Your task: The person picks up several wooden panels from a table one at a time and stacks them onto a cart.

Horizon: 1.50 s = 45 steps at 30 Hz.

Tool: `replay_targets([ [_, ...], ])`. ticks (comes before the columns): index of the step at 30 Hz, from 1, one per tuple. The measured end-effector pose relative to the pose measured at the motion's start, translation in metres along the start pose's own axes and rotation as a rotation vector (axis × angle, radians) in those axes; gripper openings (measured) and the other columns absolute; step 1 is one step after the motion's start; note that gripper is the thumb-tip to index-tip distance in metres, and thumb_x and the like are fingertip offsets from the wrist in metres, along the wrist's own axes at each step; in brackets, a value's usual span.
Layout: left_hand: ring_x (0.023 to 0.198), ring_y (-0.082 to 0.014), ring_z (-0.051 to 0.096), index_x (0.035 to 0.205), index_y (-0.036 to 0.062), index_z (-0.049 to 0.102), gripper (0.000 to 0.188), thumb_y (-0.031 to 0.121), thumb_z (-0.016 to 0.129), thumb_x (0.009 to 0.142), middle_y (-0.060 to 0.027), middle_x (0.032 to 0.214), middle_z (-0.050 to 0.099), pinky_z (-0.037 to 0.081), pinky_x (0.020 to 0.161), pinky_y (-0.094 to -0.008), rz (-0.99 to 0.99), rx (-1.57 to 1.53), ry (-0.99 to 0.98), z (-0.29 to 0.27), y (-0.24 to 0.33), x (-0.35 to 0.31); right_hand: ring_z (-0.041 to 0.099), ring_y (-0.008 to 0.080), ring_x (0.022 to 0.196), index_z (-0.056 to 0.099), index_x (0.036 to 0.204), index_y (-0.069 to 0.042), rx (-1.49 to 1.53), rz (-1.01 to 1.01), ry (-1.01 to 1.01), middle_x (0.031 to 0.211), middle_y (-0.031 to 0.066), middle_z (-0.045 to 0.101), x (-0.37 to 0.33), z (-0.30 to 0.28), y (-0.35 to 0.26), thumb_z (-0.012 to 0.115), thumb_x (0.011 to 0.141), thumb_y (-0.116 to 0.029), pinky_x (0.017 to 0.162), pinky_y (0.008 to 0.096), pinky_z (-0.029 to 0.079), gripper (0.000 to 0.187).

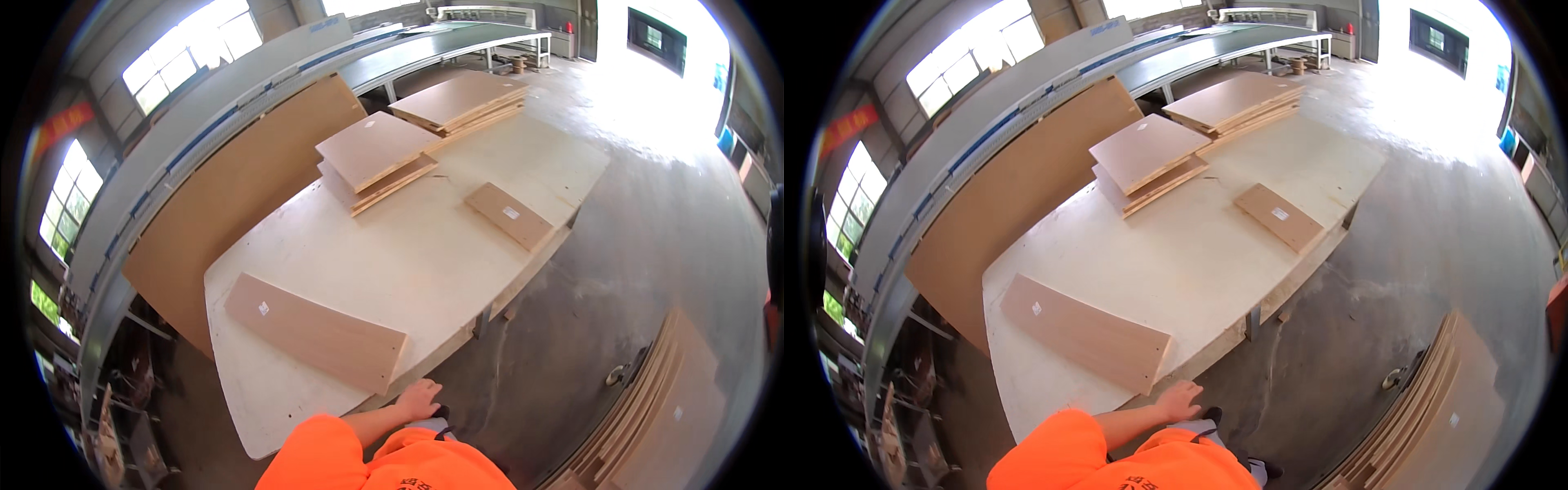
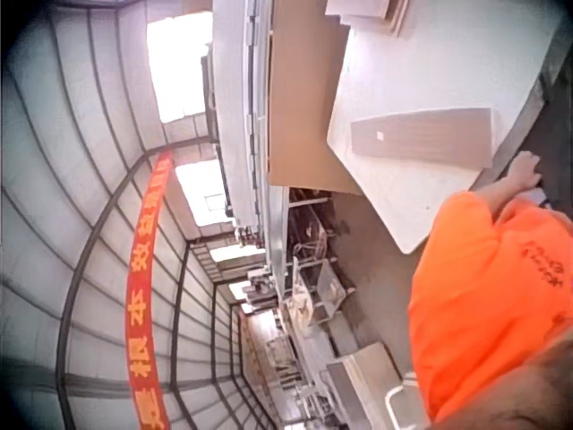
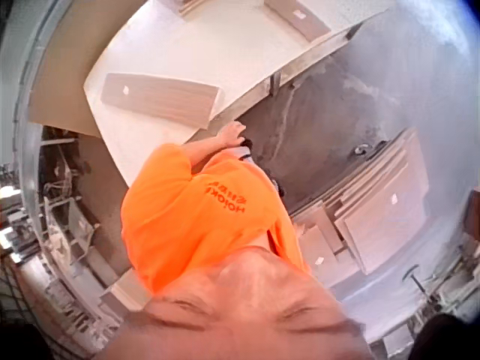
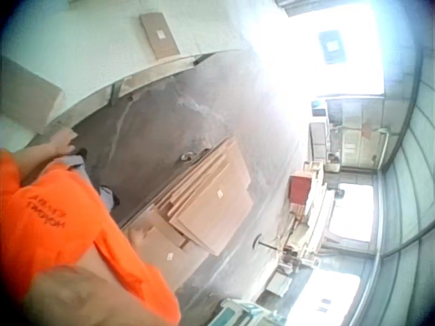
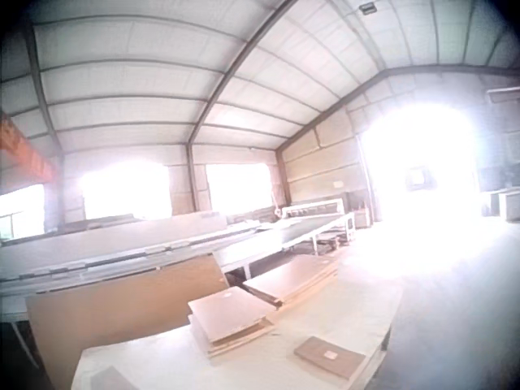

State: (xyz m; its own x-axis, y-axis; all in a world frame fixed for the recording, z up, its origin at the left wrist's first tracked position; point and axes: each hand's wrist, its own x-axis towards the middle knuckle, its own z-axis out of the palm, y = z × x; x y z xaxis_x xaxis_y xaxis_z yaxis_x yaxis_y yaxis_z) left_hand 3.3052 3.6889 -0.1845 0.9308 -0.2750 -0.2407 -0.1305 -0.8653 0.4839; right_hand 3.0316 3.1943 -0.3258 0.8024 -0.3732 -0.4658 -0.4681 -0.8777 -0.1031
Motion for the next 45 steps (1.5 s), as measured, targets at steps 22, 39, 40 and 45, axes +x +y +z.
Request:
replay_targets([
  [22,0.118,-0.0303,0.045,0.124,-0.0008,0.045,0.055,0.034,0.057,0.083,-0.0171,0.123,0.051,0.033,0.102,-0.0433,-0.629,0.314,0.171,-0.118,-0.125,0.033,0.038,0.0339,0.120,0.030,0.134,0.001,1.060,-0.701,-0.198,0.130,0.0209,0.040,0.468,-0.314,-0.957,0.068,0.076,-0.034,0.100,0.0413,0.031,0.078],
  [39,0.085,-0.0147,0.056,0.106,0.0006,0.054,0.034,0.028,0.054,0.087,-0.0053,0.095,0.059,0.046,0.071,-0.0287,-0.696,-1.384,1.101,-0.380,-0.359,0.366,0.062,0.0232,0.076,0.065,0.090,0.004,0.332,-0.961,-0.129,0.083,0.0144,0.065,0.594,-0.439,-1.129,0.067,0.073,-0.034,0.070,0.0340,0.048,0.041],
  [40,0.083,-0.0145,0.056,0.105,0.0005,0.055,0.032,0.027,0.054,0.086,-0.0053,0.094,0.059,0.046,0.070,-0.0292,-0.729,-1.351,1.049,-0.380,-0.360,0.363,0.061,0.0221,0.077,0.065,0.091,0.003,0.362,-0.913,-0.244,0.084,0.0133,0.065,0.583,-0.442,-1.119,0.067,0.074,-0.035,0.071,0.0336,0.048,0.042],
  [45,0.078,-0.0138,0.057,0.107,0.0024,0.055,0.030,0.016,0.058,0.080,-0.0039,0.091,0.059,0.049,0.070,-0.0291,-0.688,-1.543,0.606,-0.332,-0.309,0.273,0.061,0.0178,0.082,0.061,0.106,-0.001,0.345,-0.712,-0.749,0.093,0.0080,0.065,0.551,-0.447,-0.999,0.074,0.071,-0.028,0.072,0.0322,0.048,0.046],
])
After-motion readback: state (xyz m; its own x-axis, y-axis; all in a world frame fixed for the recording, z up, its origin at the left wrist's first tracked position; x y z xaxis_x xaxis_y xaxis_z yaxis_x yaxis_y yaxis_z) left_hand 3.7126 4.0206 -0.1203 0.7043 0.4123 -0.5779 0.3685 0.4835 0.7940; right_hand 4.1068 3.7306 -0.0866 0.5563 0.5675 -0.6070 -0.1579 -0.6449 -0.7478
